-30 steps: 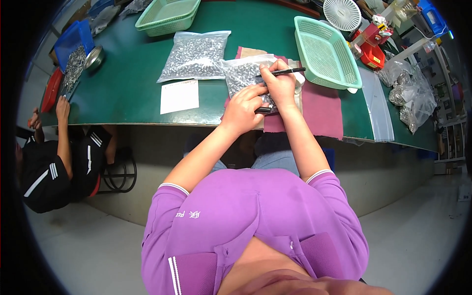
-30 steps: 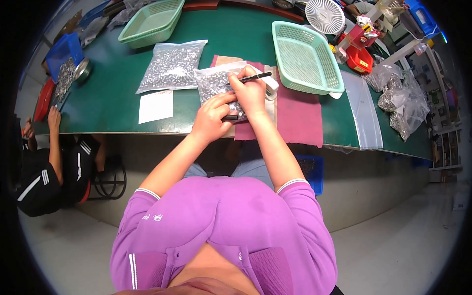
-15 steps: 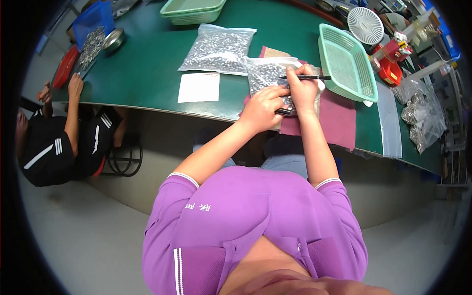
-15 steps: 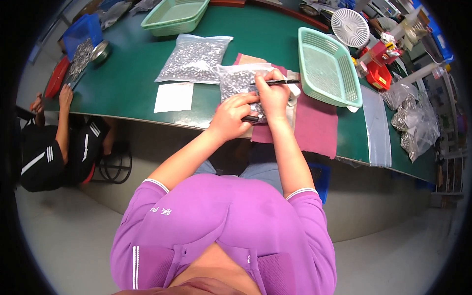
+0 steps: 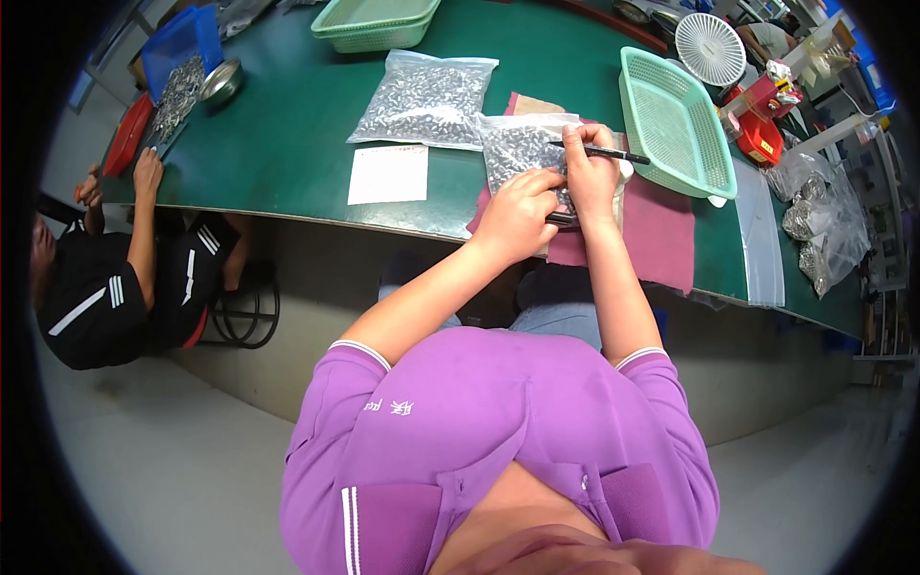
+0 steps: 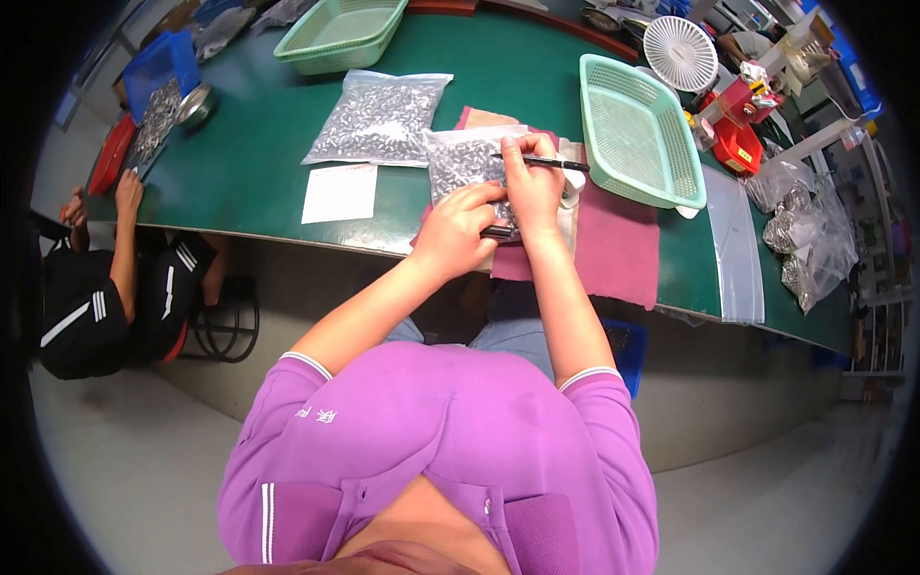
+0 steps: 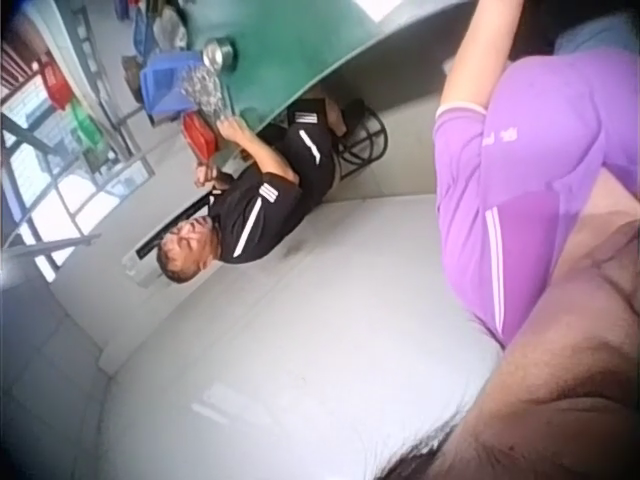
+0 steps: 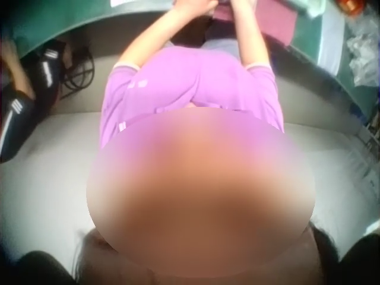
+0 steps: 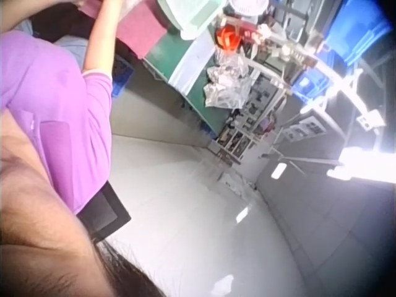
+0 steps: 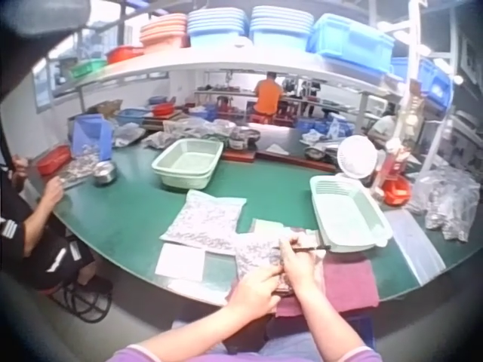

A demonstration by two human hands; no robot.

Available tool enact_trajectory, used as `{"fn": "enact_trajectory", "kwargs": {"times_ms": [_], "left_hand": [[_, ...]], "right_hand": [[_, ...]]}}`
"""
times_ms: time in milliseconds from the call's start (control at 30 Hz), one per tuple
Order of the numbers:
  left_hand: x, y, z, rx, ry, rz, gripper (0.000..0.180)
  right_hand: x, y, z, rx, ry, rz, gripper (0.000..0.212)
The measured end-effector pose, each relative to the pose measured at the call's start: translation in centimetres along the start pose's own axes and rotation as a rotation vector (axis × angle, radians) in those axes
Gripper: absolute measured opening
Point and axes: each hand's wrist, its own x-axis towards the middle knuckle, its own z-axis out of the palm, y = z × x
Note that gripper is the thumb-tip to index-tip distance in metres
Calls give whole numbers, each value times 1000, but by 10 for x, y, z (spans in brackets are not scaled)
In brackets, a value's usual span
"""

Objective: The recorder is sorting small metal parts into plastic bags and labeling them with a pen.

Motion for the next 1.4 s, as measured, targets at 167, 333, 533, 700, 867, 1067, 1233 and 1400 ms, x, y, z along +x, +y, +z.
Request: {"fn": "enact_trajectory", "kwargs": {"times_ms": [167, 333, 533, 700, 867, 1067, 1233, 1400], "left_hand": [[3, 13, 3, 142, -34, -25, 13], [0, 8, 8, 125, -14, 3, 13], [-2, 2, 7, 147, -67, 13, 16], [0, 4, 8, 141, -71, 7, 15], [3, 9, 6, 129, -17, 15, 12], [4, 10, 5, 139, -15, 22, 12], [4, 9, 5, 142, -14, 21, 13], [4, 9, 5, 139, -10, 24, 13]], "right_hand": [[-1, -4, -2, -40, -52, -87, 19], [-3, -8, -2, -94, 69, -92, 22], [-4, -5, 2, -58, 35, -54, 28], [-4, -6, -2, -70, 3, 44, 29], [-5, -8, -2, -111, -40, 30, 28], [-4, -10, -3, -136, -50, 40, 28], [-3, -7, -2, -166, -46, -15, 27], [-3, -8, -3, -130, -36, -22, 28]]}}
